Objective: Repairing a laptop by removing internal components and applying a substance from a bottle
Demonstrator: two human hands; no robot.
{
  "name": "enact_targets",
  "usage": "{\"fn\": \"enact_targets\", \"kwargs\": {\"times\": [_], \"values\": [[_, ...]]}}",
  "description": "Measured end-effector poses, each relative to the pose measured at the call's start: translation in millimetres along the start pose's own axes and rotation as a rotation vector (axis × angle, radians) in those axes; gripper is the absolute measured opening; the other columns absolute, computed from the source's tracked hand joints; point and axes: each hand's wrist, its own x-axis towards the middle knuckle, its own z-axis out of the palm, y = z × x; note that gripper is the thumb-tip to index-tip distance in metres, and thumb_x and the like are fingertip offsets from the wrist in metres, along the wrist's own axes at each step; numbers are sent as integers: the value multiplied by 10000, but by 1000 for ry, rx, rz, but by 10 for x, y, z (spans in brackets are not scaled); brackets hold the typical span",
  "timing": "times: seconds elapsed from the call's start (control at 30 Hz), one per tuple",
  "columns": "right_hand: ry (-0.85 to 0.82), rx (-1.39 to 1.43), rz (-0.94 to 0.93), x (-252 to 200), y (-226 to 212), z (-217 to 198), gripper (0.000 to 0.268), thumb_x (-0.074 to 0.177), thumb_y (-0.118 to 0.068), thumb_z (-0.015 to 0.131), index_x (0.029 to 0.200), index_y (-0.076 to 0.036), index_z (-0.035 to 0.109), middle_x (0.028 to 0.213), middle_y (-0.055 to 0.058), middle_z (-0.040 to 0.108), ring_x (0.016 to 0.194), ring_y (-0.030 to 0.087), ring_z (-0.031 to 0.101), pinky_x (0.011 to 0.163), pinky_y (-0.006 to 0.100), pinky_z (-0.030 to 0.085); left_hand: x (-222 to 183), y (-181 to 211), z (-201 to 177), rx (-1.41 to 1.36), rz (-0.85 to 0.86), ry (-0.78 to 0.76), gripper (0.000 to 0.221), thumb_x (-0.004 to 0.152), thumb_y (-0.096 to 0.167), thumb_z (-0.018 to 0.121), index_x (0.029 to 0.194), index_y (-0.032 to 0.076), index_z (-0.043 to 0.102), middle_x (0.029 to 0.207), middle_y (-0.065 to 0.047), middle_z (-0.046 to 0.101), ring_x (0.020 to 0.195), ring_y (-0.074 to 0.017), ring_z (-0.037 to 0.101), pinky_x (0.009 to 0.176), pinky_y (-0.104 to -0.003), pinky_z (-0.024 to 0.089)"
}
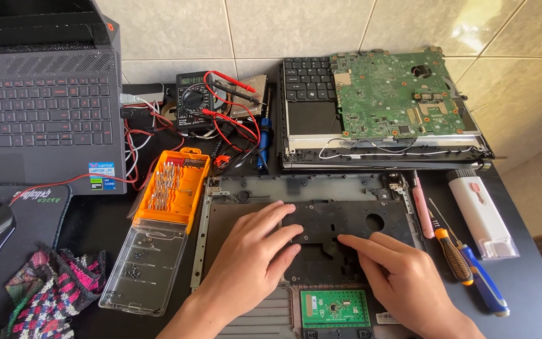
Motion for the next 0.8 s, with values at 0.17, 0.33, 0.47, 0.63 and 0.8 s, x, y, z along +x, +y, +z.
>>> {"fn": "enact_targets", "kwargs": {"times": [0.17,0.33,0.47,0.63,0.8], "values": [[-1,14,-4,-2,-19,-5,357,943,-43,572,1210,-167,775,658,-35,506,486,108,442,487,255,396,-9,17,-6,-6,-8,-1,237,1014,177,599,1167,33,710,1403,-167,603,1368,-338,524,1039,-464,434],[5,9,-19,7,-18,-11,344,945,-47,567,1192,-164,775,656,-32,497,500,115,452,504,255,398,-6,16,-11,-26,-21,-3,239,1009,172,603,1169,29,708,1405,-165,603,1367,-341,525,1067,-473,430],[-5,23,-4,4,-2,-24,348,951,-55,562,1209,-161,771,658,-29,493,501,118,461,504,262,405,-12,45,-102,-58,-64,-33,282,983,157,642,1228,24,686,1403,-142,602,1322,-327,554,1076,-472,451],[-21,37,2,11,-15,-46,346,957,-60,556,1213,-156,769,660,-25,507,500,117,479,499,275,402,-38,7,-224,-24,-60,-8,249,957,136,669,1167,4,681,1247,-100,652,1149,-281,639,972,-414,522],[-24,43,2,14,-25,-56,341,959,-61,558,1215,-148,765,656,-24,511,503,116,481,501,268,409,-76,6,-212,-23,-114,9,103,970,115,657,1023,39,700,1051,-36,631,935,-210,615,727,-348,536]]}}
